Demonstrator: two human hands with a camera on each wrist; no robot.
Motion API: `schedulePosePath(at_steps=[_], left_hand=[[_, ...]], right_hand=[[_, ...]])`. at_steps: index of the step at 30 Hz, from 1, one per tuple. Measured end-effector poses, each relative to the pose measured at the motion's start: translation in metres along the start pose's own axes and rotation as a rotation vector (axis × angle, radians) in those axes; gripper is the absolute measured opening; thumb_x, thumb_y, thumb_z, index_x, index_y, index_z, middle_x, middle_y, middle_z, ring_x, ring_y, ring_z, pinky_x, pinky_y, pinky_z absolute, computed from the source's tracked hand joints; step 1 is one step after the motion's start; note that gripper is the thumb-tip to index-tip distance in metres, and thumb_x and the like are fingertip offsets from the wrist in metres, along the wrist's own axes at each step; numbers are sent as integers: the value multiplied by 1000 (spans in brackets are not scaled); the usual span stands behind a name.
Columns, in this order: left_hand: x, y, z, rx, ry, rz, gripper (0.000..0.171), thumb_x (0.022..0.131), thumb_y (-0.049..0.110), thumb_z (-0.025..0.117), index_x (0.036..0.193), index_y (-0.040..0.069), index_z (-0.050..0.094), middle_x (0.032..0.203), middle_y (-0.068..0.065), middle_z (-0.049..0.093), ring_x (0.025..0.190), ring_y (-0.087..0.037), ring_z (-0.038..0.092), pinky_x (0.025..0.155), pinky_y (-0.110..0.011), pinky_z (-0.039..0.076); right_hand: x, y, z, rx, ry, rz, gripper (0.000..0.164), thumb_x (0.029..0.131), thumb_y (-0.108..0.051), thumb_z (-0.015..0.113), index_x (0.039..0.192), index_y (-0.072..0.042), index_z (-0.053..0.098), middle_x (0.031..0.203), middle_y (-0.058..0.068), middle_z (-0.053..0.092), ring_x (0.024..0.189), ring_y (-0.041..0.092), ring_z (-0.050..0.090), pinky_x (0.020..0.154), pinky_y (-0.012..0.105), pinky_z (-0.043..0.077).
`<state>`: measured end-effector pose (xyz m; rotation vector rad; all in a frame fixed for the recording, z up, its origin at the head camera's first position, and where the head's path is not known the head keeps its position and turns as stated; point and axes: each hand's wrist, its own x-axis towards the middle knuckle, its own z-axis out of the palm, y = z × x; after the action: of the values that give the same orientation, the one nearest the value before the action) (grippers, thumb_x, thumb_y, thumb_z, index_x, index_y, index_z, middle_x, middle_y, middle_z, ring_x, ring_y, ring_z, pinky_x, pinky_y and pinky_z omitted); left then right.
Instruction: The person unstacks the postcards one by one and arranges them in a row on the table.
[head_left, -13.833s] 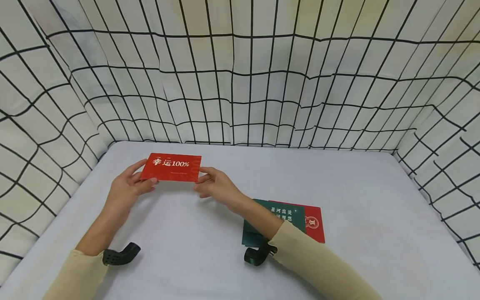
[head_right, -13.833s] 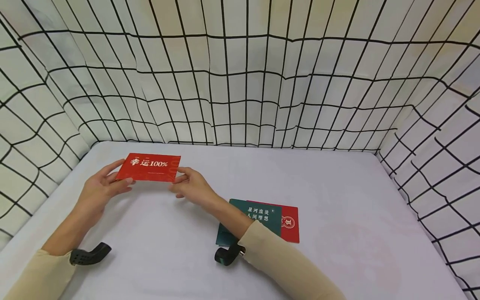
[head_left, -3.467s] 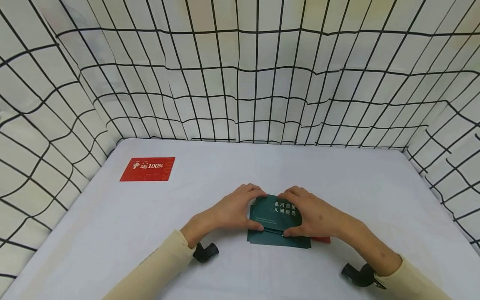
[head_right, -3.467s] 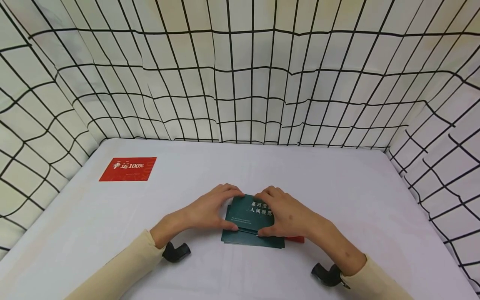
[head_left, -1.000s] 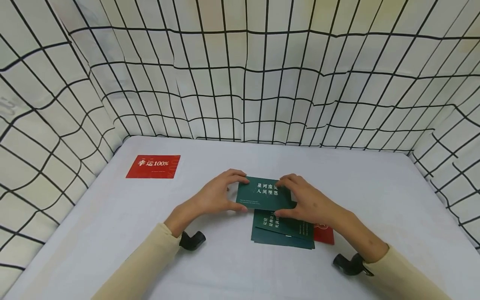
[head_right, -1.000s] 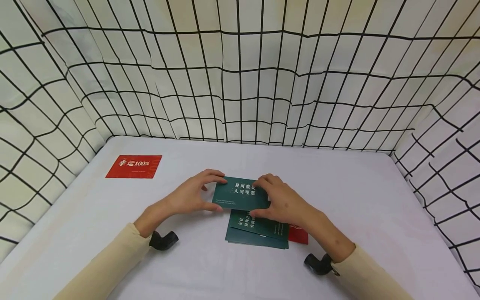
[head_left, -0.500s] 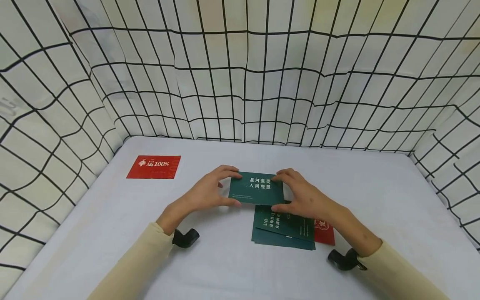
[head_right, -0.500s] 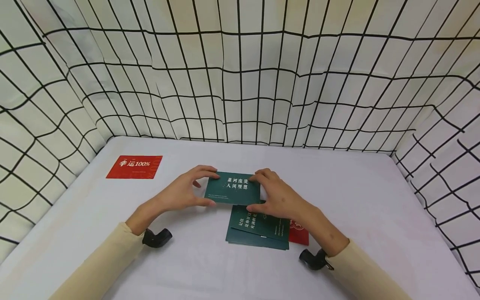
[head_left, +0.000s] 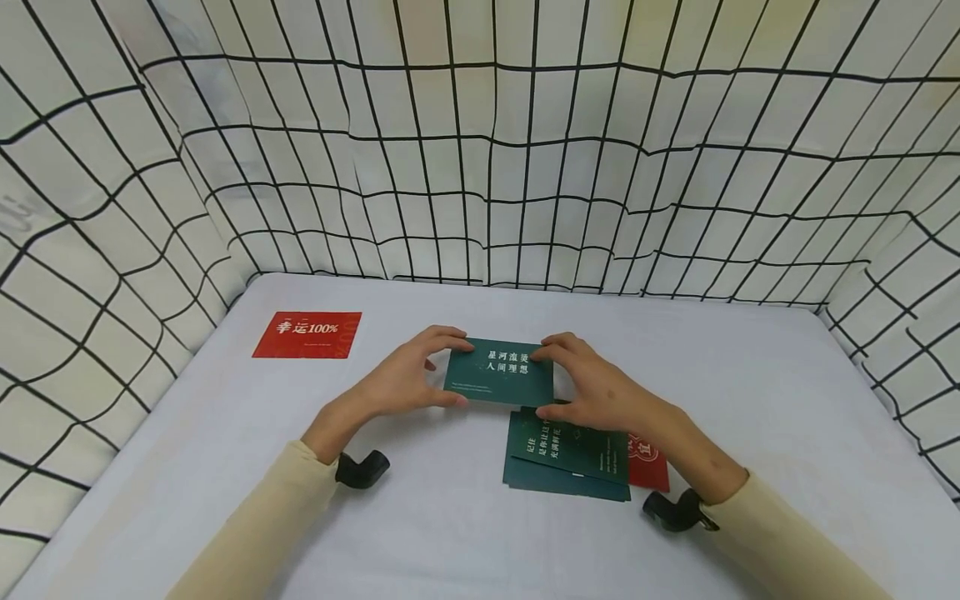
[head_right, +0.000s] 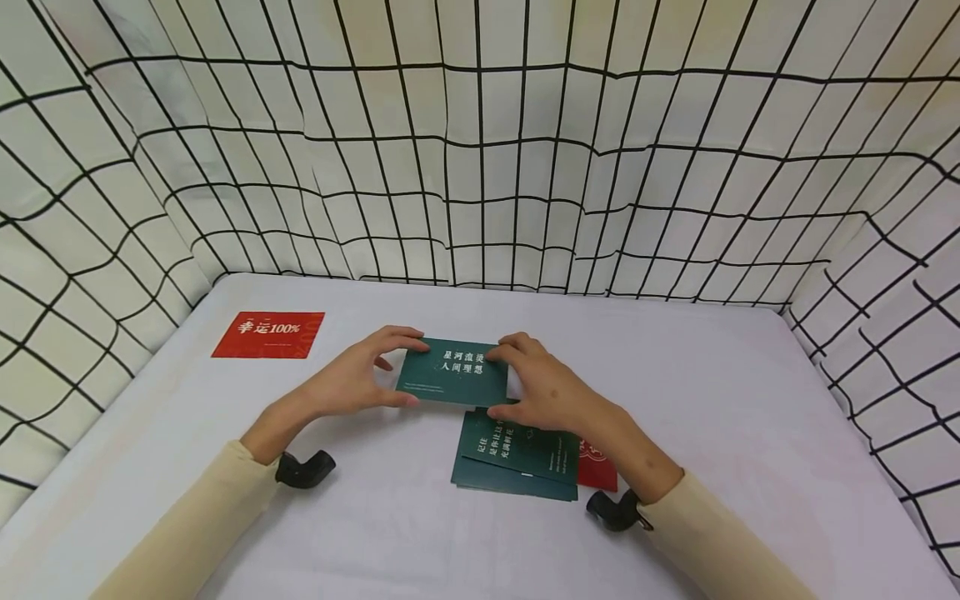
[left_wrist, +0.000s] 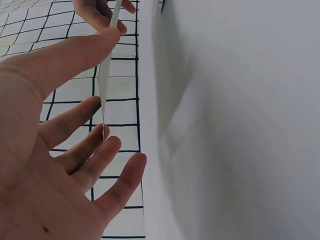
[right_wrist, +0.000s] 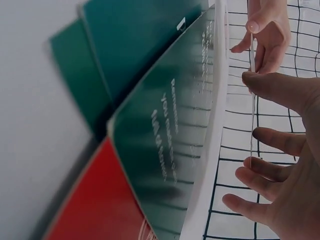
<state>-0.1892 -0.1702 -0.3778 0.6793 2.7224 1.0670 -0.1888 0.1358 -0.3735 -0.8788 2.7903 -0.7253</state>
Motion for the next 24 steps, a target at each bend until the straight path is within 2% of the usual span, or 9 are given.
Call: schedulePosePath(at_steps=[6, 11, 20, 24], left_hand=[[-2, -2, -4, -50, -9, -26, 77, 83, 25, 90, 149, 15, 53, 166, -10, 37, 144, -33, 47, 107, -49, 55], [-6, -7, -7, -94, 34, -66, 87, 83, 28, 89, 156, 15, 44, 163, -12, 37, 141, -36, 51, 106, -51, 55], [-11, -13, -9, -145, 82, -190, 102, 87, 29, 86, 164, 6, 24, 149, -16, 55, 130, -34, 60, 104, -49, 57], [-11, -13, -9, -165, 103, -192, 99, 87, 24, 86, 164, 5, 25, 141, -16, 60, 123, -32, 63, 103, -48, 58]], right_hand=[[4, -2, 1, 2, 3, -4, 71, 85, -37, 86, 146, -19, 55, 160, 11, 43, 147, 37, 46, 115, 59, 47], [8, -4, 2, 34, 2, 11, 71, 86, -40, 85, 147, -20, 54, 161, 9, 41, 147, 36, 47, 116, 59, 46], [15, -9, 3, 80, 13, 12, 72, 86, -38, 86, 147, -18, 54, 160, 8, 41, 145, 35, 48, 118, 56, 45], [19, -12, 4, 83, 15, 11, 72, 86, -36, 86, 148, -17, 53, 160, 8, 39, 145, 34, 48, 118, 55, 45]])
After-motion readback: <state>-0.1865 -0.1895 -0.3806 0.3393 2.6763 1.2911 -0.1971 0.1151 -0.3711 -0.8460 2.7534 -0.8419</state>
